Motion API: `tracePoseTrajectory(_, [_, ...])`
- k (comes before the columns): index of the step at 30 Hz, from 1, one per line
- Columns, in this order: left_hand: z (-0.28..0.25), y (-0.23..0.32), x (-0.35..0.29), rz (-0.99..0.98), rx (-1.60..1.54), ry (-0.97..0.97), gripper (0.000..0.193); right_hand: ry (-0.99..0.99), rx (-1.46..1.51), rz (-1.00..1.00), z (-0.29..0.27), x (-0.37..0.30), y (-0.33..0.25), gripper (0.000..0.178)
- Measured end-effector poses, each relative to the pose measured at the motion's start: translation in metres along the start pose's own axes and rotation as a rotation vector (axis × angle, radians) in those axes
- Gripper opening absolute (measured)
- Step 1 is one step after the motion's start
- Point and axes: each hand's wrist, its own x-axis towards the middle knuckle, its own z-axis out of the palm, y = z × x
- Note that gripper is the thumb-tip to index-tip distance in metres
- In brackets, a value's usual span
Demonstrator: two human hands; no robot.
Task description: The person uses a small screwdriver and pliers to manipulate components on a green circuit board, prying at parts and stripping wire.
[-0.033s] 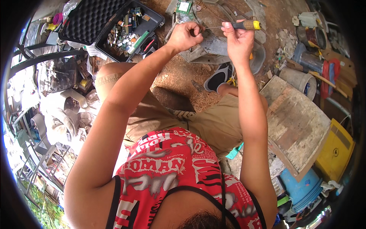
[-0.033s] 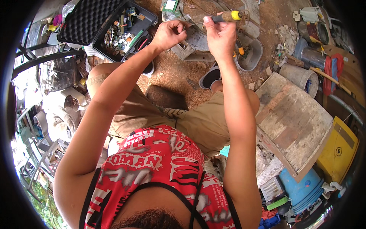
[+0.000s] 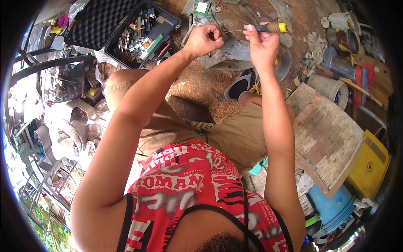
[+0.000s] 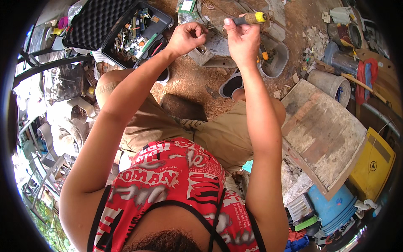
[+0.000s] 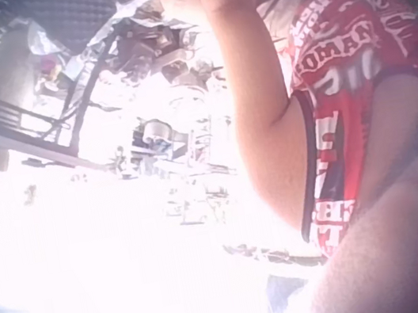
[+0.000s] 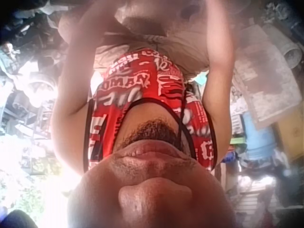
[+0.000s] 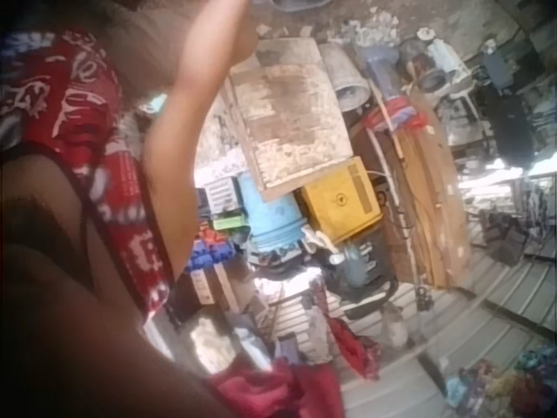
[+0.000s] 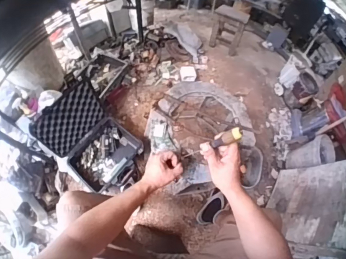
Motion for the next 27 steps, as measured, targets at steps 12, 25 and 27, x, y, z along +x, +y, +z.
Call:
tracePoseTrajectory(12, [-0.005,-0.009,-0.005,0.244,0.507,0.109,0.016,-0.028,-0.165,-0.004,0.003,-0.005,0.000,0.036])
tracePoseTrajectory(25, [-0.008,-0.010,-0.002,0.132,0.503,0.081,0.020,-0.137,-0.208,0.000,0.019,-0.015,-0.003,0.041])
tracePoseTrajectory(27, [-0.007,-0.010,-0.003,0.124,0.501,0.082,0.020,-0.152,-0.233,-0.005,0.018,-0.015,0.000,0.041])
